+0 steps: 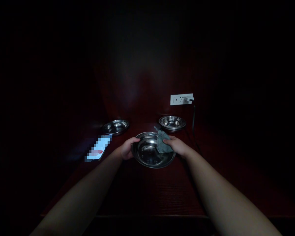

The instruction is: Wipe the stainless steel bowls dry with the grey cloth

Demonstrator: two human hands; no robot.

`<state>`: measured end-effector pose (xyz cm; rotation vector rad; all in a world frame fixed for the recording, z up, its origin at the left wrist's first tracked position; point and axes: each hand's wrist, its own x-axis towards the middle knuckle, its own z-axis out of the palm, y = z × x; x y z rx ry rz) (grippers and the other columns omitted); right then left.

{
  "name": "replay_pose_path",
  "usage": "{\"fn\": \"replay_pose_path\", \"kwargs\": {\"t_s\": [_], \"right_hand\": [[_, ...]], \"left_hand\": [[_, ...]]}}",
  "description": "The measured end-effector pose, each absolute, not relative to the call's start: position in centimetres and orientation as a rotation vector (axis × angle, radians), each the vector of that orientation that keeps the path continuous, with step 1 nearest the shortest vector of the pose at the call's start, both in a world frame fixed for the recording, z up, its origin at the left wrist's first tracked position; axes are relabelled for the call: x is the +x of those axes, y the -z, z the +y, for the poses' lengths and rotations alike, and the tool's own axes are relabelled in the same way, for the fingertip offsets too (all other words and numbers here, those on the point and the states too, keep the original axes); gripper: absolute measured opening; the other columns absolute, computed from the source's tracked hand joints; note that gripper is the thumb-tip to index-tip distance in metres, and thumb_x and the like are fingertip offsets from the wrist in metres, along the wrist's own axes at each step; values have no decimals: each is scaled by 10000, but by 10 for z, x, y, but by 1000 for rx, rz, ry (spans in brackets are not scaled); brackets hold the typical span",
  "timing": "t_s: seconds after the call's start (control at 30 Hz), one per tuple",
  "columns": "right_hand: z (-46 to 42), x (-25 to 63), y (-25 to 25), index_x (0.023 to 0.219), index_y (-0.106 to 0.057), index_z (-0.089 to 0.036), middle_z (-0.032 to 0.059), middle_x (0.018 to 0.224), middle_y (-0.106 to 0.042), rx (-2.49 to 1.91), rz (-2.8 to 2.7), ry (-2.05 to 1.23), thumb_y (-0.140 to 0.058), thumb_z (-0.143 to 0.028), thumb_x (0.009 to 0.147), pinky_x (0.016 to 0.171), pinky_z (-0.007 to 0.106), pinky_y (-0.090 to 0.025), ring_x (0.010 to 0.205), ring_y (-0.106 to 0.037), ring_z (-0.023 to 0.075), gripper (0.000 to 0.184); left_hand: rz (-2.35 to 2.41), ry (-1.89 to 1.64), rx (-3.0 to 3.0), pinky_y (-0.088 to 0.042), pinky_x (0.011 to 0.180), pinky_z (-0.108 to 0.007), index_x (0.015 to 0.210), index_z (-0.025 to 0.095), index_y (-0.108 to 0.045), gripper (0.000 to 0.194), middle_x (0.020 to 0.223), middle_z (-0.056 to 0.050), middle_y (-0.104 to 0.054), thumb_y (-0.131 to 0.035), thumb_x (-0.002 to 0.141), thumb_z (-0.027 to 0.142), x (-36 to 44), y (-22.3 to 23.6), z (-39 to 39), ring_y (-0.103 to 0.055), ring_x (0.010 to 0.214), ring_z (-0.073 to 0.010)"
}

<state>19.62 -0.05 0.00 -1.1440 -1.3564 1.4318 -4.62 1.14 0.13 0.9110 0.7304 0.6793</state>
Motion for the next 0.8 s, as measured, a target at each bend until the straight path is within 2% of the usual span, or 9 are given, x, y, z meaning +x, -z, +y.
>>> {"fn": "replay_pose_path", "kwargs": {"t_s": [0.27, 0.57, 0.8], "right_hand": [[-12, 192, -6, 999, -649, -139, 71, 910, -715, -1073, -1348, -1688, -651, -223, 699, 765, 313, -506, 757, -670, 175, 312], [-14, 191, -6, 1040, -633, -140, 79, 957, -708, -1023, -1369, -1734, -657, -243, 704, 767, 322, -507, 785, -668, 175, 352], [-12, 192, -2, 1001, -642, -144, 61, 897, -714, -992, -1345, -1733, -663, -239, 702, 742, 307, -505, 746, -666, 164, 314]], "left_hand": [[739, -546, 864, -483, 655, -339, 842, 106, -636, 315, 662, -82, -647, -541, 687, 362, -48, -2, 8, -623, 679, -224], [716, -507, 855, -471, 684, -328, 779, 98, -648, 307, 702, -103, -664, -548, 681, 372, -45, -2, 6, -623, 694, -219], [724, -470, 842, -477, 687, -327, 798, 88, -647, 331, 745, -107, -671, -553, 665, 376, -47, 0, 9, -620, 686, -211]]}}
